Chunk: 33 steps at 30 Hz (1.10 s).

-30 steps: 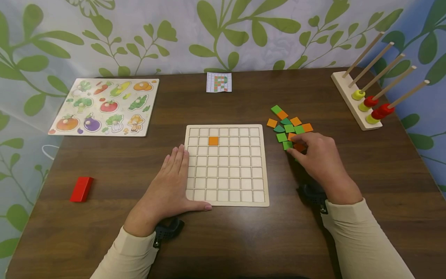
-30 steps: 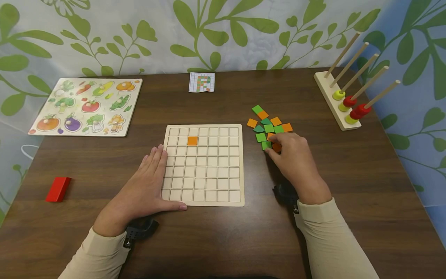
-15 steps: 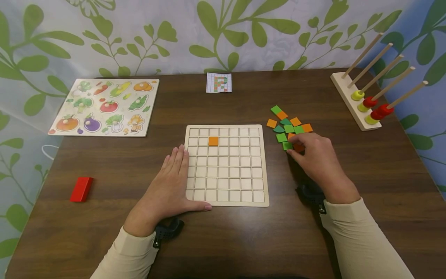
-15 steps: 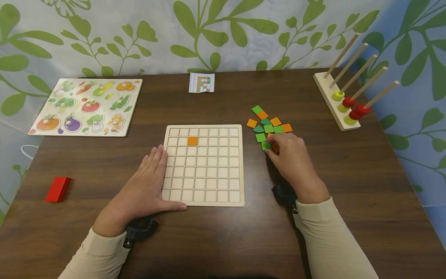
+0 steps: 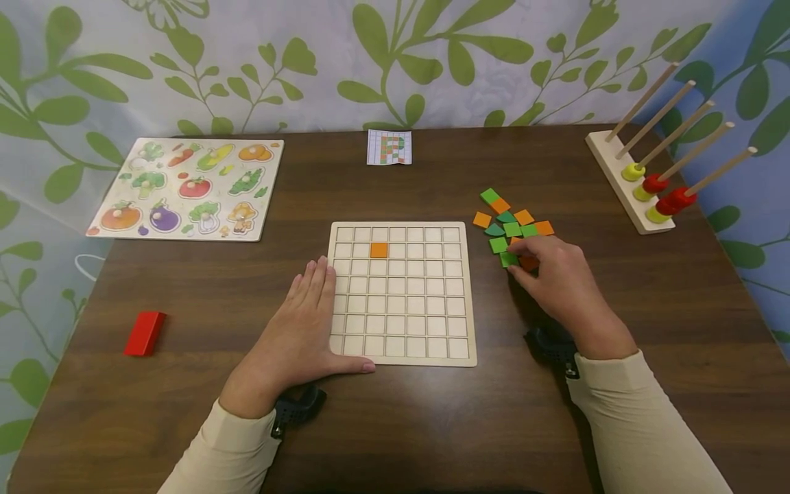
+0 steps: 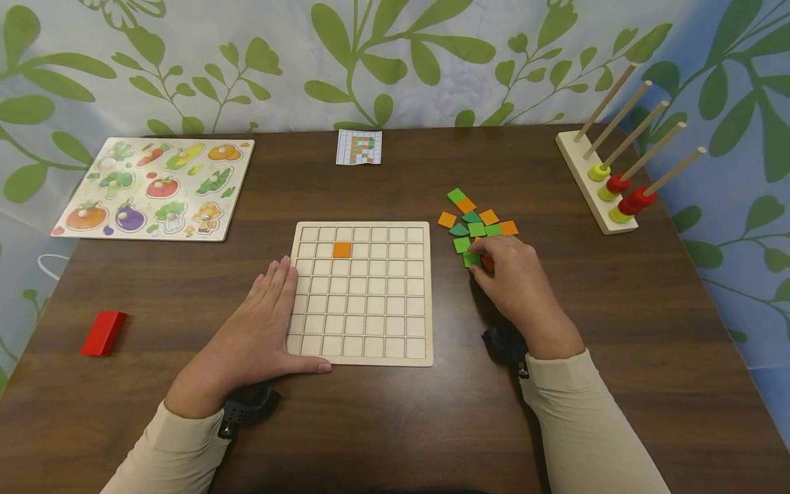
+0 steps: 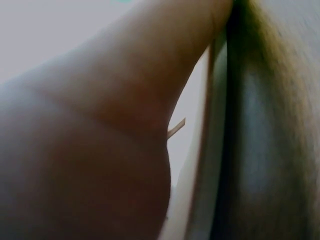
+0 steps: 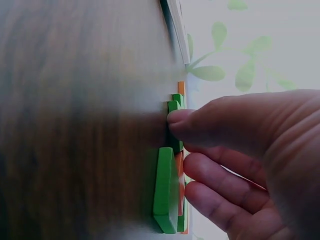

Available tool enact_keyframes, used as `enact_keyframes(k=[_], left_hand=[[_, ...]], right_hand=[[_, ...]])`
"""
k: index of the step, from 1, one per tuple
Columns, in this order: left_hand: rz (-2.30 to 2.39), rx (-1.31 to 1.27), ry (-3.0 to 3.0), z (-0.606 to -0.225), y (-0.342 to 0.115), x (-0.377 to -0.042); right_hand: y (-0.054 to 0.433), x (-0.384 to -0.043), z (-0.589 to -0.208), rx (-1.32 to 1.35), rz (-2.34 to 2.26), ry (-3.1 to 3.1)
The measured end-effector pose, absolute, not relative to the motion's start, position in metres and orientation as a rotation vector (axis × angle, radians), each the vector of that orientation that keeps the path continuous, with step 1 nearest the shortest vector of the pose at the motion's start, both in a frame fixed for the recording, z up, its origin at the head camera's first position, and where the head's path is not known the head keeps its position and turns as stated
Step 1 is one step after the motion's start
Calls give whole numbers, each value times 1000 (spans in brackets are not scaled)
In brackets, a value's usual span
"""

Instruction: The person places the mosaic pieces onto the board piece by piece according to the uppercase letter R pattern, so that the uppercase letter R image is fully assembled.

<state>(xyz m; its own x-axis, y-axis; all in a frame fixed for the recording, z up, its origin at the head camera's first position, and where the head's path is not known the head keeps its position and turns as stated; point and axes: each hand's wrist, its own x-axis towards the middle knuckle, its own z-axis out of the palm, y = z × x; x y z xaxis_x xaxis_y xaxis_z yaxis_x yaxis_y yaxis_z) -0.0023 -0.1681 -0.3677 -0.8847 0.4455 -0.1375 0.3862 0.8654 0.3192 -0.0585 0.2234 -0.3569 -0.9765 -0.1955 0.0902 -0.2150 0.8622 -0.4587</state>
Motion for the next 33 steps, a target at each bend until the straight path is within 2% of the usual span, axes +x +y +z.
enact_keyframes(k=[15,33], left_hand=[[421,647,2836,-368,-169,-2],[421,636,2828,-368,-168,-3]], right_hand=[[226,-62,-359,482,720,-3051],[224,-62,-358,537,681,-3076]])
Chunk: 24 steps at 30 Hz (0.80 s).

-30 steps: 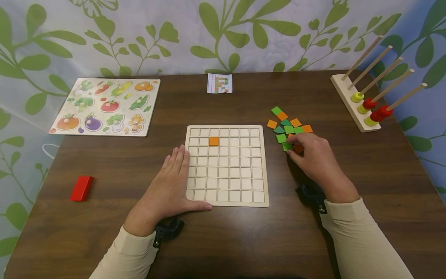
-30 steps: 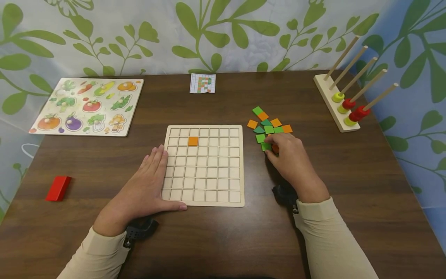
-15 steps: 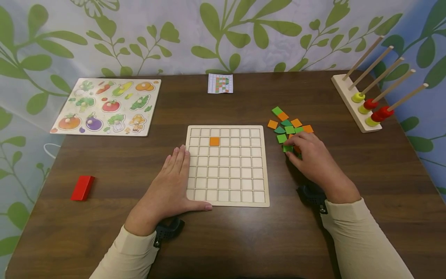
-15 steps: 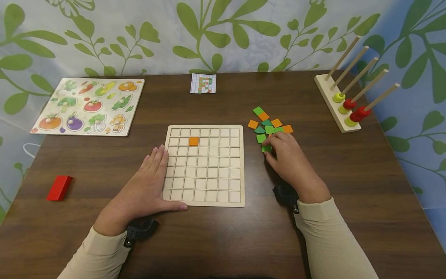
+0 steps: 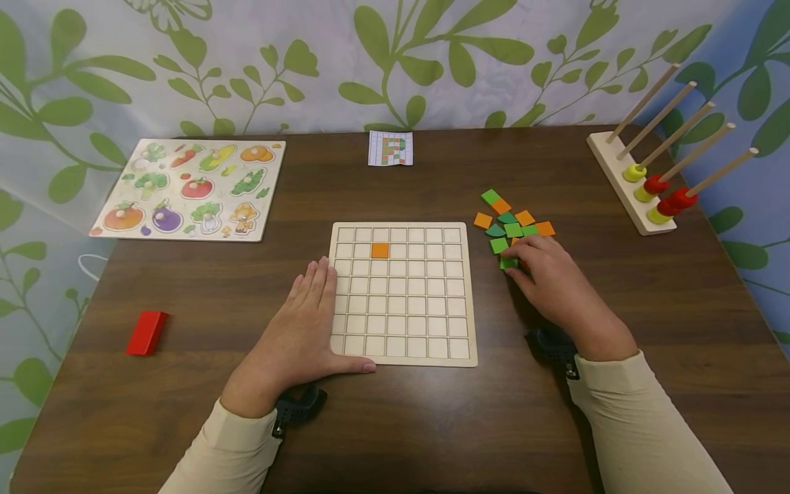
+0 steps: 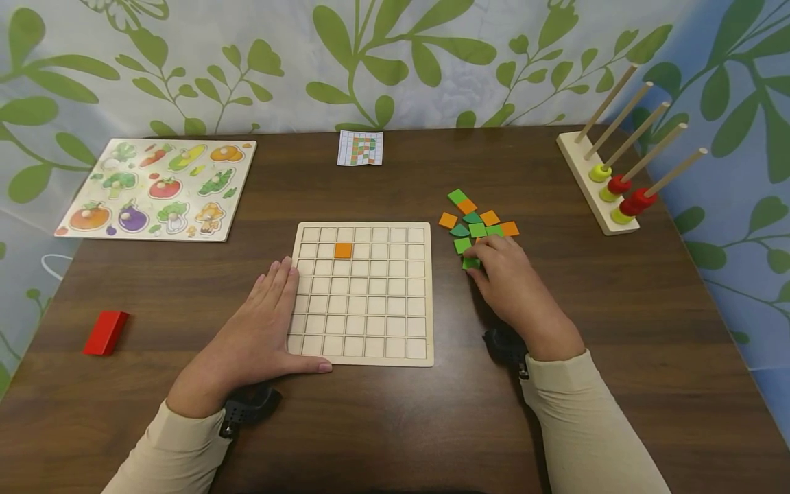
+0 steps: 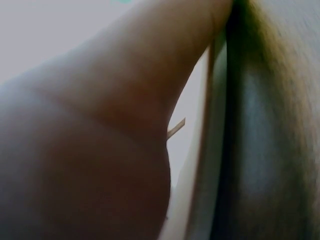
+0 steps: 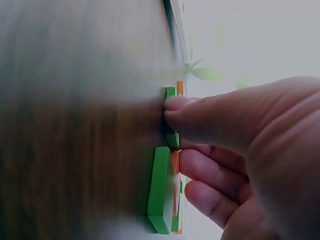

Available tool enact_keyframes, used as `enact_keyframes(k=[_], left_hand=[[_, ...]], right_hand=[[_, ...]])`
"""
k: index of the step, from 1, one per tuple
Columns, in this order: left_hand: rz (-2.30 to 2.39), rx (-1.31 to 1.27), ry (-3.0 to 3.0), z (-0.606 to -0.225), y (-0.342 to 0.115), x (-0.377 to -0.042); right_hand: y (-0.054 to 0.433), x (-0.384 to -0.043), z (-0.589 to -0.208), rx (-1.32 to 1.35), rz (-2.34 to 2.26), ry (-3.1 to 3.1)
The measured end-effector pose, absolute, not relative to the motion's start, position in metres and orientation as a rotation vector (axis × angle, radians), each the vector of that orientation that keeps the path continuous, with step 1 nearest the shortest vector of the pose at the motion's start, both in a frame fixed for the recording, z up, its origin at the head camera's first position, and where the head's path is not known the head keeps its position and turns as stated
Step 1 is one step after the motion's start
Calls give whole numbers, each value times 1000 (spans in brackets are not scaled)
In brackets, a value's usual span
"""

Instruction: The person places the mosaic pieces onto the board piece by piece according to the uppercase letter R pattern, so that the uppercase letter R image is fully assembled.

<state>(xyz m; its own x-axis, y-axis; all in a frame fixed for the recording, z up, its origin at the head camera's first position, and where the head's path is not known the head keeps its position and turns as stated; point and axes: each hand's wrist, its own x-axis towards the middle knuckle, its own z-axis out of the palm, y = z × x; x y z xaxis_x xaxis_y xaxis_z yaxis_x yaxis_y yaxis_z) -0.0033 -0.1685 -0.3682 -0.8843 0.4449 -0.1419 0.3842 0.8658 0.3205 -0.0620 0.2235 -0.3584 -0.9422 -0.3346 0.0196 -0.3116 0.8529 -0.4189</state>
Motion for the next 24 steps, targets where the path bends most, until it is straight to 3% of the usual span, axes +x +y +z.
enact_keyframes(k=[24], left_hand=[[413,625,2824,-370,-169,-4]], right_hand=[[221,-59,-362,-544,-724,3034]])
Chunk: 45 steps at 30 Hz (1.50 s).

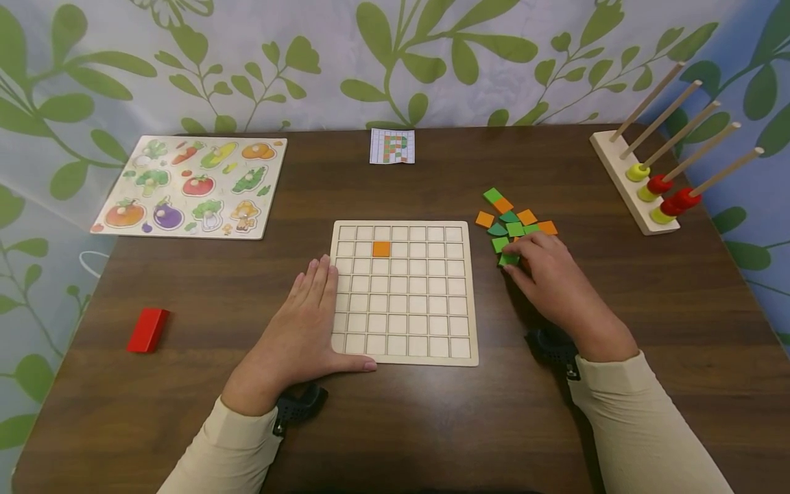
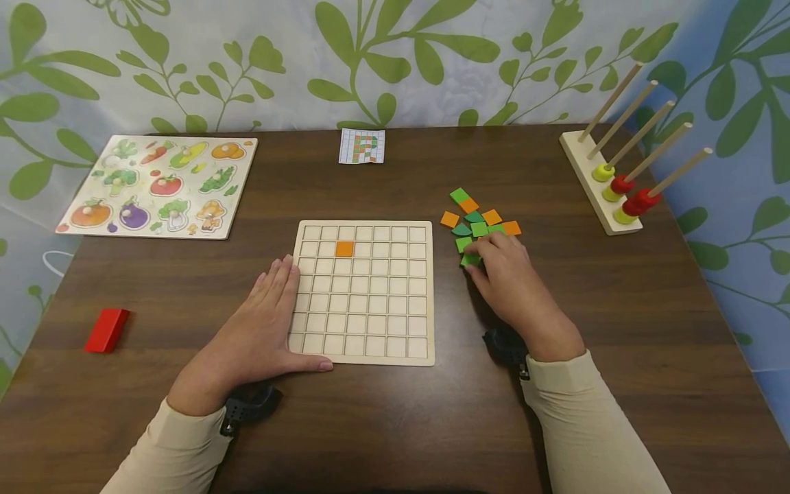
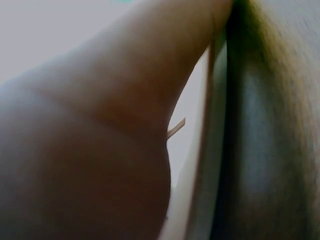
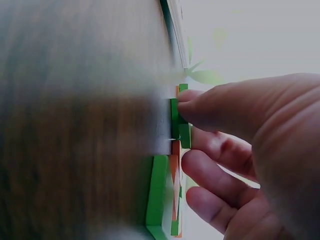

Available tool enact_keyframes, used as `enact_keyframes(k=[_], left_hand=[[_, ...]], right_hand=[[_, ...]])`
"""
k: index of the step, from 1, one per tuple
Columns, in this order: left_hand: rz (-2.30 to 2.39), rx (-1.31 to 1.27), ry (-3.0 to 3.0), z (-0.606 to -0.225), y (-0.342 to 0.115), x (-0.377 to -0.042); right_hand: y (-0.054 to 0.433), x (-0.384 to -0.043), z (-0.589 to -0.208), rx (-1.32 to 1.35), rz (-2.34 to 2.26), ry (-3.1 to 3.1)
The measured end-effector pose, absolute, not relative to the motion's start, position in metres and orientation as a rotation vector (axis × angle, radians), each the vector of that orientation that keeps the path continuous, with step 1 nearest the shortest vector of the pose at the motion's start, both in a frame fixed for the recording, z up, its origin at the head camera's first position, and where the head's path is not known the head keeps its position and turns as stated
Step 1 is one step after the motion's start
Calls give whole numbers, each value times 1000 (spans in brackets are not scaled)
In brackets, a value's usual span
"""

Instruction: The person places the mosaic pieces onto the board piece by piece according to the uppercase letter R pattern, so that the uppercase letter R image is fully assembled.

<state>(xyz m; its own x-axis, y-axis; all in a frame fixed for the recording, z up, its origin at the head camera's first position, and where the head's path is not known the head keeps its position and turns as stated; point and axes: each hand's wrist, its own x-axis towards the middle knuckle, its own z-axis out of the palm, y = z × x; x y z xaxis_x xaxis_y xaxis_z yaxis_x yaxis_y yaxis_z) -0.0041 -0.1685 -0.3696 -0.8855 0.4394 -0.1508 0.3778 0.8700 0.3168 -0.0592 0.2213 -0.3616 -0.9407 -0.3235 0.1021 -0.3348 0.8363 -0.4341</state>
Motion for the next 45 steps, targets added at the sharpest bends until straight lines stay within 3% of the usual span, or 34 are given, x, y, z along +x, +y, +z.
enact_keyframes(k=[20,45], left_hand=[[416,621,2826,-368,-167,-4],[403,642,2830,-368,-167,-4]], right_hand=[[211,-60,-356,511,726,-3021],[169,-84,-356,789,808,-2919]])
